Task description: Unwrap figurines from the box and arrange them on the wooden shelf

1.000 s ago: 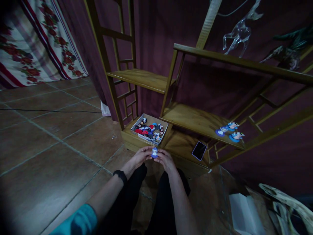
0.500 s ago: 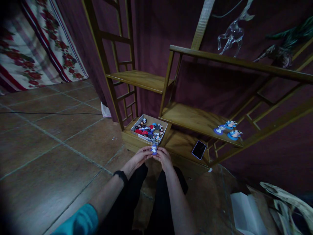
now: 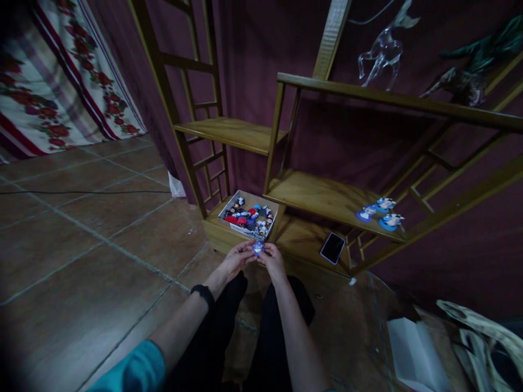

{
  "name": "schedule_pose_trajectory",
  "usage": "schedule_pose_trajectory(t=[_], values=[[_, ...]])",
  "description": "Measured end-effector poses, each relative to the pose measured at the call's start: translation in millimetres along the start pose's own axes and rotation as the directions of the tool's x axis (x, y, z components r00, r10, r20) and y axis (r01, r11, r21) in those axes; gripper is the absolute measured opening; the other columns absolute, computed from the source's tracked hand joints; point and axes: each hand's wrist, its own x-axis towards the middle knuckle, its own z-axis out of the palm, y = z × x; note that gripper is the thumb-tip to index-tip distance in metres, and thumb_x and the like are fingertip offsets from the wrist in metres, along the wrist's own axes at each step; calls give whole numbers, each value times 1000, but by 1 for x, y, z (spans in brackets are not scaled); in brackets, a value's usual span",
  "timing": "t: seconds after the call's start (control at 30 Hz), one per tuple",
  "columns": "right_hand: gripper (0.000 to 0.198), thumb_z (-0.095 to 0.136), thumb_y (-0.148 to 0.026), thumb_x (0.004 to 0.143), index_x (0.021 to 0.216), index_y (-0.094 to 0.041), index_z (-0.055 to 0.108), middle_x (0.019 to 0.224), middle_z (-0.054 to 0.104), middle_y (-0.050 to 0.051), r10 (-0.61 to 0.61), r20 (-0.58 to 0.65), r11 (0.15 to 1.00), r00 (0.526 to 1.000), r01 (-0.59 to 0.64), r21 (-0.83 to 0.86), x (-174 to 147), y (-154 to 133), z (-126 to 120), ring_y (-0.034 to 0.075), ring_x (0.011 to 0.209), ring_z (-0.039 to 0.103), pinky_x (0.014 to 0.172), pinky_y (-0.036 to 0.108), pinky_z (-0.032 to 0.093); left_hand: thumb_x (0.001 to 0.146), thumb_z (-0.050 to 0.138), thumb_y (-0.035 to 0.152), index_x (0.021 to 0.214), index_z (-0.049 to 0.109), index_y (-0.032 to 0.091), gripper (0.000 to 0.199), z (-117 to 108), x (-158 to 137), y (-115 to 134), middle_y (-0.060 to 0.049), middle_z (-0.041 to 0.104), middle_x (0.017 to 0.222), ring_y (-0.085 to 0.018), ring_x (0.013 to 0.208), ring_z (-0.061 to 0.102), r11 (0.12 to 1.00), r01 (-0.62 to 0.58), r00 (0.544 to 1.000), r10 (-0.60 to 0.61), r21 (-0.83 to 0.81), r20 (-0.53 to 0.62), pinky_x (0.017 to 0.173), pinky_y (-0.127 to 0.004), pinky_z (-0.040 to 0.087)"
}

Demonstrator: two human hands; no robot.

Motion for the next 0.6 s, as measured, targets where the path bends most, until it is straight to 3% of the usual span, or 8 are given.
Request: schedule_pose_trajectory(t=[0.13, 0.33, 0.5, 0.6], values=[[31, 67, -31, 61, 89, -22, 55, 85, 62, 1, -142, -44, 969, 989, 130, -209, 1, 2, 4, 16, 77, 60, 70, 29, 49, 60, 73, 14, 99, 61, 12, 41, 2, 0, -4, -7, 67, 82, -14, 72, 63, 999, -47, 997, 47, 16, -54, 74, -28, 49], [23, 58, -28, 71, 92, -23, 56, 96, 57, 4, -374, -40, 787, 927, 294, -543, -6, -3, 7, 16, 79, 58, 73, 28, 47, 58, 75, 17, 92, 62, 12, 37, 2, 0, -5, -7, 68, 82, -15, 74, 63, 997, -83, 994, 83, -1, -67, 77, -30, 49], [22, 54, -22, 73, 95, -23, 55, 96, 52, 6, -478, -10, 614, 878, 326, -718, -13, -8, 11, 19, 88, 55, 79, 31, 45, 61, 73, 18, 88, 64, 10, 30, 2, 1, -5, -9, 68, 82, -16, 75, 63, 998, -44, 997, 42, -35, -58, 78, -32, 50], [22, 52, -21, 74, 96, -22, 54, 94, 52, 5, -482, 13, 574, 876, 326, -751, -14, -9, 11, 19, 87, 55, 78, 31, 44, 60, 74, 17, 87, 65, 9, 30, 1, 2, -5, -9, 68, 80, -16, 74, 64, 998, -40, 997, 37, -49, -62, 78, -33, 50]])
